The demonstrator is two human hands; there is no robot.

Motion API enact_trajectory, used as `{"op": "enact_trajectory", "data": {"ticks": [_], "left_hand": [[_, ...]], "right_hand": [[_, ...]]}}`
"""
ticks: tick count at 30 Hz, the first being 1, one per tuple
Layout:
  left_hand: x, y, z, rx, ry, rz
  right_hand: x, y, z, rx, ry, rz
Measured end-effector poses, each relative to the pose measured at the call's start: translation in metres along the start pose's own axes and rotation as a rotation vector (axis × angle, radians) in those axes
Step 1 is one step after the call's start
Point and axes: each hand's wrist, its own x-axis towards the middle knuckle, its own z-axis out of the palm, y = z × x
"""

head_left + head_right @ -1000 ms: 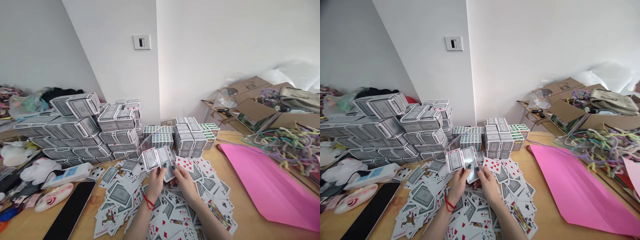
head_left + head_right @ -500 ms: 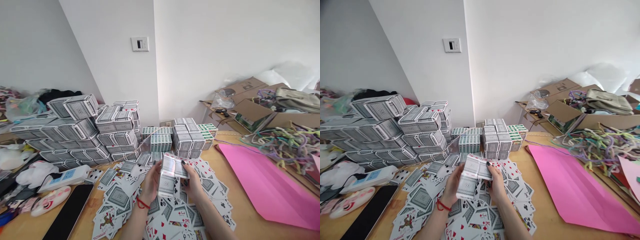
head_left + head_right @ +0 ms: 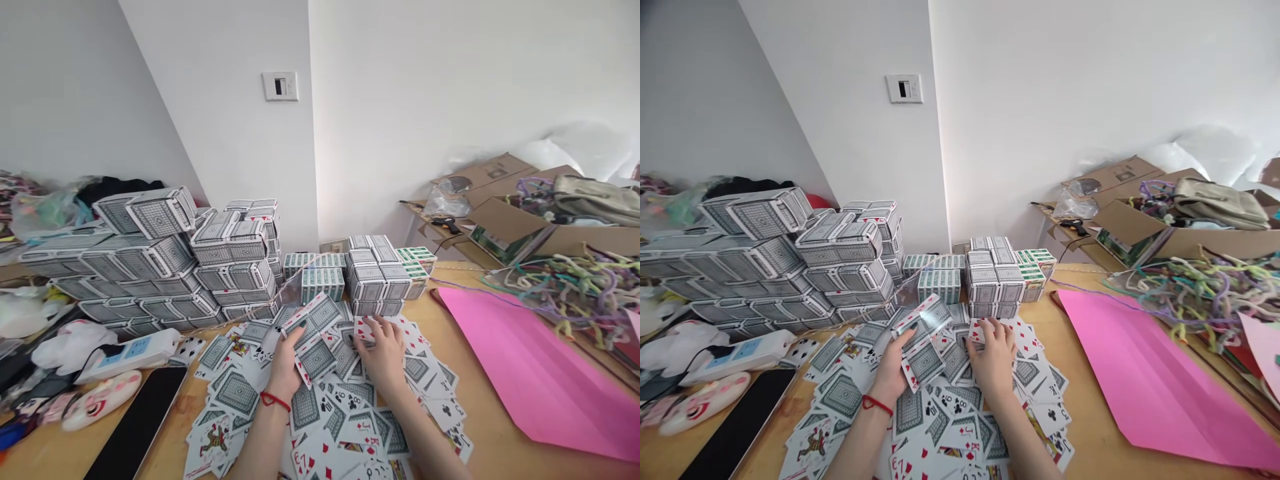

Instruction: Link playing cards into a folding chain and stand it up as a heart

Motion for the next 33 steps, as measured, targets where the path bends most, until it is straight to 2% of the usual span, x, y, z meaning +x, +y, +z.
{"op": "enact_trajectory", "data": {"ticks": [3,6,13,20,24,27,33], "left_hand": [[0.002,0.003,-0.001,0.014,0.016,0.122],[0.002,0.003,0.0,0.032,0.064,0.193],[0.007,-0.003,-0.005,0.118,0.091,0.167],[0.013,-0.005,-0.01,0.15,0.163,0.158],[0.016,-0.005,-0.013,0.127,0.164,0.134],[0.018,-0.005,-0.014,0.091,0.142,0.156],[0.022,-0.007,-0.016,0.051,0.146,0.17]], "right_hand": [[-0.004,0.002,0.005,-0.194,-0.064,-0.029],[-0.003,0.002,0.005,-0.252,-0.102,0.003],[0.0,-0.002,0.001,-0.184,-0.083,0.08],[0.008,-0.006,-0.009,0.33,-0.02,0.117],[0.01,-0.013,-0.017,0.65,-0.121,0.284],[0.008,-0.018,-0.018,0.866,-0.15,0.403],[0.006,-0.022,-0.016,1.128,-0.261,0.411]]}}
